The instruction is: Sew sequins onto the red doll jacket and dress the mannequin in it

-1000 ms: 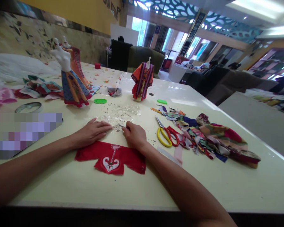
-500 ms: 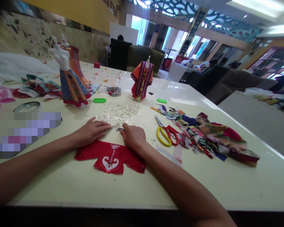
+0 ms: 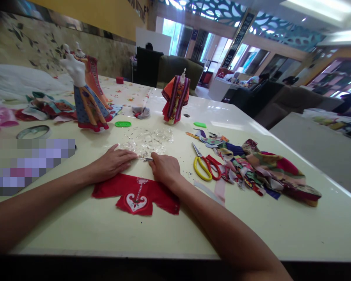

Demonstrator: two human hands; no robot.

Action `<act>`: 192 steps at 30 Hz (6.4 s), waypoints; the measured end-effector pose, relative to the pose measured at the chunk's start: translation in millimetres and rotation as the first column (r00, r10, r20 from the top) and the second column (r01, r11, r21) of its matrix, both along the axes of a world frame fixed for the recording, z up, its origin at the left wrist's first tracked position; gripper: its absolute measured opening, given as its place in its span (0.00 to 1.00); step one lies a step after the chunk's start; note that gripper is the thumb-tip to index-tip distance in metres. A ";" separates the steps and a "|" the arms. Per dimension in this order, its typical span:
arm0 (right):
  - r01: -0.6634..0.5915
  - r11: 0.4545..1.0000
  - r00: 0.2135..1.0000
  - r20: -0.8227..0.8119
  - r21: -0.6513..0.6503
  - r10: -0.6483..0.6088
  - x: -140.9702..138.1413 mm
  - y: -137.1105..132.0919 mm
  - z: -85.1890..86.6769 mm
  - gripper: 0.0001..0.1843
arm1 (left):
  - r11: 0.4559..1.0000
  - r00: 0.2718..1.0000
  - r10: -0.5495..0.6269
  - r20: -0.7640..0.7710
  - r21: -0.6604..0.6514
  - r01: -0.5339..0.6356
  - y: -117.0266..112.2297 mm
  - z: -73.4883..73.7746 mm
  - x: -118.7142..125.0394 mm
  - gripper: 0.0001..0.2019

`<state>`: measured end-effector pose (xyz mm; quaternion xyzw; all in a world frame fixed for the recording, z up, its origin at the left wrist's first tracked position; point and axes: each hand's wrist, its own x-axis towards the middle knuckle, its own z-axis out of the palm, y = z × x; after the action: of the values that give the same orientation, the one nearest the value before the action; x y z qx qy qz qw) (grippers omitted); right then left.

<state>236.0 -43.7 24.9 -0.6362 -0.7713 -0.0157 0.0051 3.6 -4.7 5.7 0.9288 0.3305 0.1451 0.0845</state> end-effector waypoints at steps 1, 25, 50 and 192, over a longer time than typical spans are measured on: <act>0.003 1.000 1.000 -0.001 0.002 -0.003 -0.1 0.0 0.0 0.12 | 1.000 1.000 0.002 -0.003 -0.004 -0.002 0.2 -0.1 0.0 0.19; 0.166 0.986 0.948 -0.275 -0.015 -0.164 1.1 3.5 1.0 0.13 | 1.000 1.000 0.008 -0.011 -0.028 -0.008 -0.6 -1.2 2.3 0.18; 0.057 0.997 0.998 -0.032 0.051 -0.055 -0.7 -0.8 -3.3 0.13 | 1.000 1.000 0.004 0.010 -0.020 -0.003 0.1 -3.3 2.0 0.18; -0.395 0.918 0.915 0.097 0.029 0.391 12.8 -66.2 18.6 0.15 | 0.858 0.867 -0.481 -0.129 0.135 0.496 -30.8 28.5 13.1 0.16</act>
<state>248.8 -109.9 43.5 -0.4668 -0.8822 -0.0610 -0.0110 16.6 -35.5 34.3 0.9915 0.0744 0.1030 0.0269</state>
